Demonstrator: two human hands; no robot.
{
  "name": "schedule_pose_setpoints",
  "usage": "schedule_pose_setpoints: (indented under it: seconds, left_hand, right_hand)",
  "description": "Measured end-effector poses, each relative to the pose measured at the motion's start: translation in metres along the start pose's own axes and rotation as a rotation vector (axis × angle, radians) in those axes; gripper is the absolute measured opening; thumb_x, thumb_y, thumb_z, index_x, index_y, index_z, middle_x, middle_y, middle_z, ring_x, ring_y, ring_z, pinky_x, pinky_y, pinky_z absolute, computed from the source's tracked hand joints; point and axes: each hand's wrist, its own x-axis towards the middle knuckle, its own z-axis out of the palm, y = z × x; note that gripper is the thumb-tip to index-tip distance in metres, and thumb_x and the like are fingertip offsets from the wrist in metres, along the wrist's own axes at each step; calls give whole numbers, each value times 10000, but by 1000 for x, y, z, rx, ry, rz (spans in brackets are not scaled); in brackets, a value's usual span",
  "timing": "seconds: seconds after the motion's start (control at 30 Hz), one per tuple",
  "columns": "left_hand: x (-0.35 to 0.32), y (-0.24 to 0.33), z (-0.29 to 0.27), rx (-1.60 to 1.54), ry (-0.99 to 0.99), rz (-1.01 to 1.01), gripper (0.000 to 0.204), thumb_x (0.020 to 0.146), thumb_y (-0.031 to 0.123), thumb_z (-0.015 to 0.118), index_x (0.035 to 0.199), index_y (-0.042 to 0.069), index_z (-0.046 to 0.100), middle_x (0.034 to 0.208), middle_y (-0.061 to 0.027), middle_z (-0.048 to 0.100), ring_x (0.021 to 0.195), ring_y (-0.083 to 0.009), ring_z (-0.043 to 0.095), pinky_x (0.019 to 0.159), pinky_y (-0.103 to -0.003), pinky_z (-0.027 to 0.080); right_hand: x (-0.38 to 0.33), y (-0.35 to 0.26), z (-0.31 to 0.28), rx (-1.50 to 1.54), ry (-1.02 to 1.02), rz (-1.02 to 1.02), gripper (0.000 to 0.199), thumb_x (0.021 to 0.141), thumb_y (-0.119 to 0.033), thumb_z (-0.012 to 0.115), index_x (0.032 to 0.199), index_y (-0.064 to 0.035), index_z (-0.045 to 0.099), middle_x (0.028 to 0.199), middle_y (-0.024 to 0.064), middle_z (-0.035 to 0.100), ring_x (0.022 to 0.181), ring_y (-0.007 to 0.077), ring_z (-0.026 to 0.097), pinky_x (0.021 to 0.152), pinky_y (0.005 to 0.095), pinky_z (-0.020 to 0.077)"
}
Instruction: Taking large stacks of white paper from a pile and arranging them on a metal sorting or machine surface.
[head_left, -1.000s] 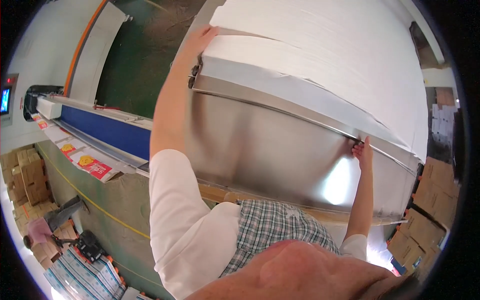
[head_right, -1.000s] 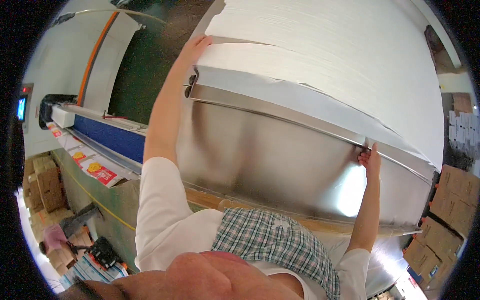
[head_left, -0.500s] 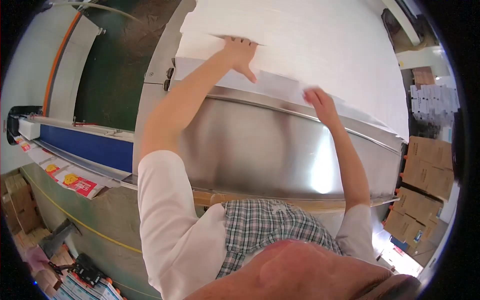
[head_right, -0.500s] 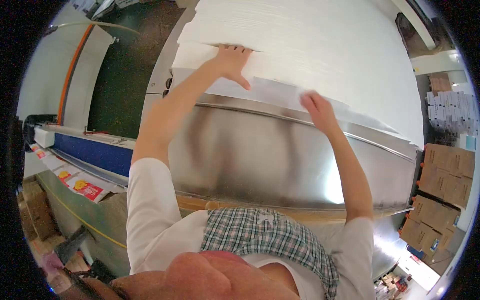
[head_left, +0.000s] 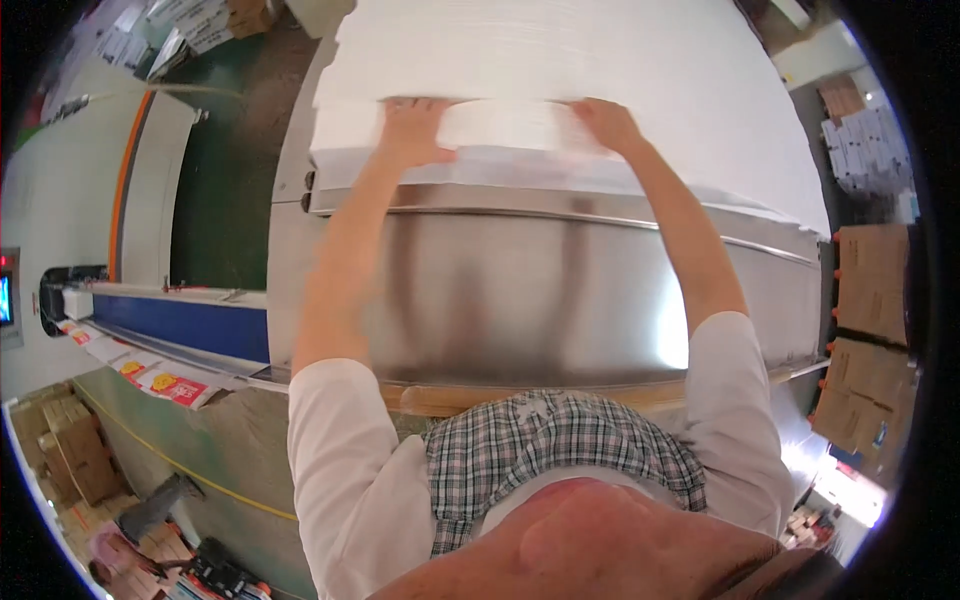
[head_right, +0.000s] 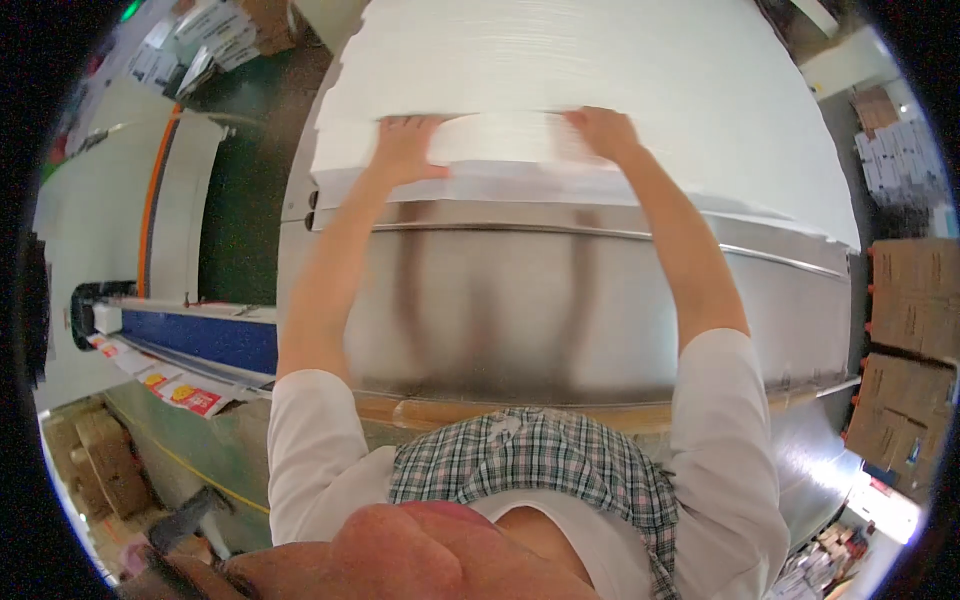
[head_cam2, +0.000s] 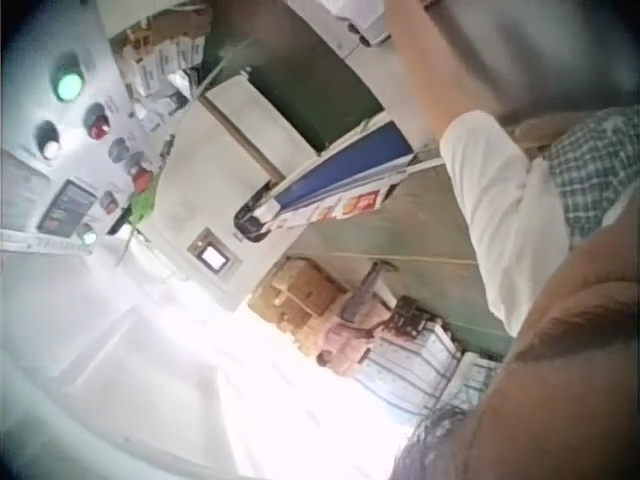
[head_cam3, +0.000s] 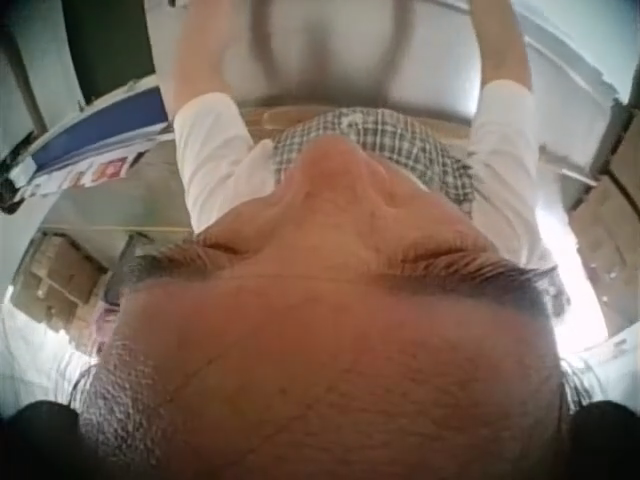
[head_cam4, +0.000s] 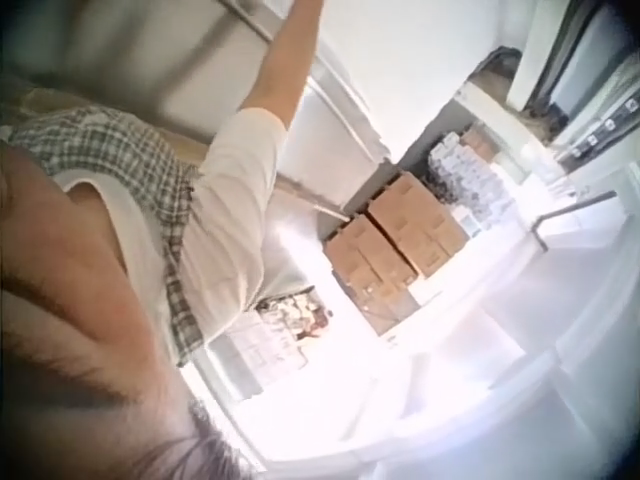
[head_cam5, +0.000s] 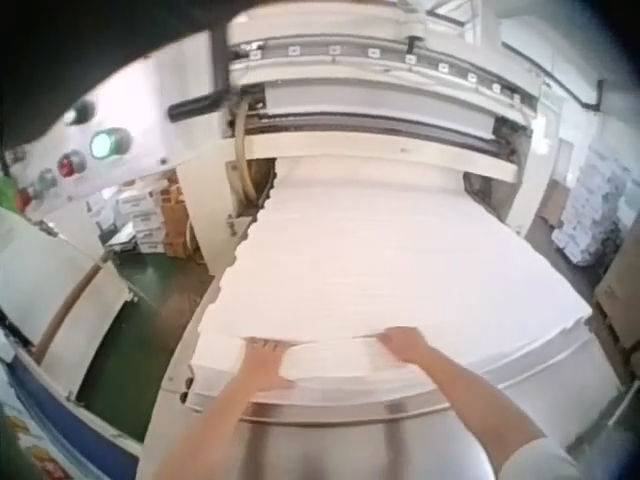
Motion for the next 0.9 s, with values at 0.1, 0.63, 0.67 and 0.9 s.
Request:
schedule_pose_setpoints:
  seconds: [0.1,0.63,0.67,0.9]
  left_hand:
    - [17,8,0,-17,31,26,831,484,355,742,1220,140,423,1235,-115,447,1160,-286,393,960,-430,281]
    - [38,3,25,203,-533,-582,1097,403,142,775,1330,82,190,1369,-104,248,1272,-322,187,954,-565,280]
    - [29,-17,23,186,-499,-549,1086,397,128,772,1321,74,204,1356,-114,264,1267,-326,192,963,-558,269]
    - [18,-73,48,267,-421,-353,1025,387,78,760,1278,100,253,1301,-145,314,1235,-327,244,1021,-495,166]
  right_hand:
    - [-37,86,-16,-138,39,100,390,874,-419,356,993,-135,595,965,110,606,922,257,564,754,413,428]
    - [-122,368,-88,-265,-430,84,906,507,-489,734,1285,-245,341,1281,45,395,1191,272,350,908,544,295]
    - [-127,389,-96,-298,-435,80,916,489,-433,764,1280,-237,345,1275,45,401,1188,275,352,906,552,300]
    - [-151,556,-109,-425,-567,314,1037,345,-254,832,1260,-203,346,1243,64,419,1182,294,347,936,501,312]
